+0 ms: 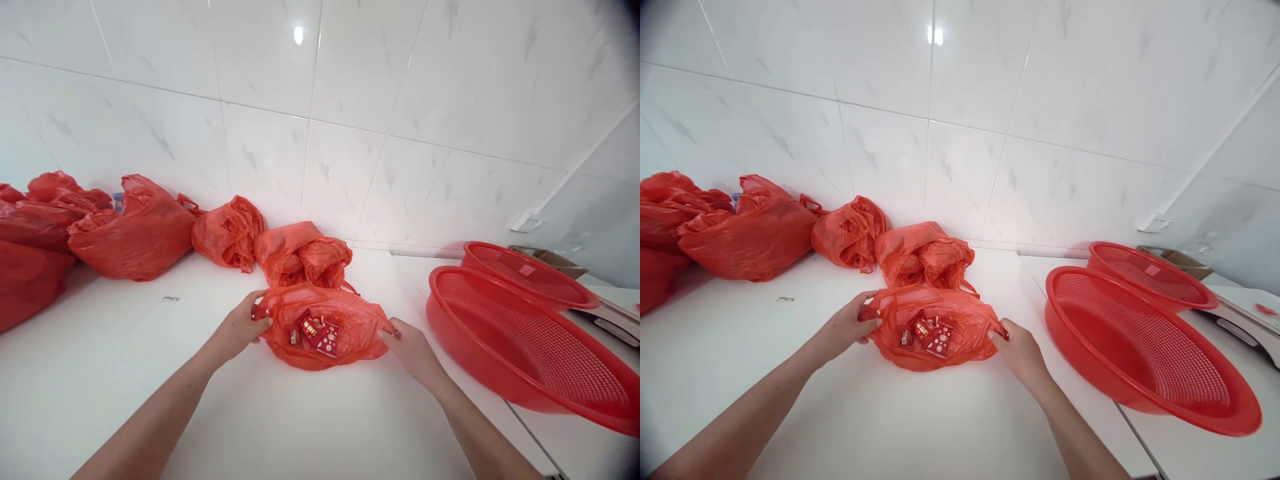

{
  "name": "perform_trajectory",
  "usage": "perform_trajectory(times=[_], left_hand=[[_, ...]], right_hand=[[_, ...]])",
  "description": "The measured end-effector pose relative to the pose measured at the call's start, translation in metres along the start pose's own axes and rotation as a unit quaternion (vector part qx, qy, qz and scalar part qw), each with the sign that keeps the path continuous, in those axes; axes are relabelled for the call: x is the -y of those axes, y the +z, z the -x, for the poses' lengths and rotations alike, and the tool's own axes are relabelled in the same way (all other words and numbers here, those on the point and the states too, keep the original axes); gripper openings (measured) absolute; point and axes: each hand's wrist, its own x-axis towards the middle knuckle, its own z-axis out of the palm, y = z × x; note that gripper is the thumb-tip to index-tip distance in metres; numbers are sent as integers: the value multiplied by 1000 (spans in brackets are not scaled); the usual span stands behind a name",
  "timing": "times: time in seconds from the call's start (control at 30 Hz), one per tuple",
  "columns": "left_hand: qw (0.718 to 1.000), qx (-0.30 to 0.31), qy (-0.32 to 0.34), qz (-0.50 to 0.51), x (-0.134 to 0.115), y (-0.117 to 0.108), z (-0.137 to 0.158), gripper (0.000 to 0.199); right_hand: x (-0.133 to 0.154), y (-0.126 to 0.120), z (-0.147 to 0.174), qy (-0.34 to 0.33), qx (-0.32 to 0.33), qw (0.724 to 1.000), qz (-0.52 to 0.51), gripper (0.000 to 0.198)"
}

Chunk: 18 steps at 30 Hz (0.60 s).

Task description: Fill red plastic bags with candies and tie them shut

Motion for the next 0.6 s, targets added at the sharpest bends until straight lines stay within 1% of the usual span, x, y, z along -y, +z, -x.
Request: perform_trajectory(times=[0.03, 0.07, 0.1, 0.13, 0.17, 0.2, 0.23, 0.27, 0.3, 0.37, 0.43, 0.5, 0.6], left_hand=[[1000, -5, 21, 17, -11, -1, -4, 57], [998, -18, 46, 37, -24, -3, -8, 55], [994, -41, 77, 67, -38, -7, -12, 54], [987, -72, 108, 98, -52, -11, -15, 54], [977, -105, 139, 126, -66, -17, -17, 53], [967, -124, 163, 149, -79, -22, -18, 53], [960, -132, 180, 168, -91, -27, -18, 53], [956, -131, 188, 183, -100, -32, -18, 53], [954, -126, 192, 195, -106, -35, -16, 53], [951, -116, 193, 211, -113, -38, -14, 52], [948, -120, 199, 219, -112, -37, -11, 52], [944, -130, 209, 219, -106, -36, -8, 52], [946, -137, 219, 194, -87, -38, 0, 61]], right_hand=[[8, -6, -6, -2, 21, 999, -44, 26], [17, -15, -12, -8, 27, 995, -94, 28], [27, -25, -18, -15, 17, 989, -148, 28], [36, -36, -24, -24, -10, 979, -203, 27], [45, -47, -28, -32, -50, 963, -261, 25], [53, -57, -32, -41, -74, 947, -310, 24], [60, -65, -36, -41, -83, 936, -340, 23], [64, -71, -38, -35, -78, 932, -352, 23], [68, -75, -40, -26, -67, 934, -349, 23], [70, -77, -41, -9, -63, 940, -336, 20], [67, -75, -40, -16, -84, 932, -353, 18], [61, -70, -37, -40, -87, 916, -390, 17], [47, -60, -33, -113, -43, 893, -434, 18]])
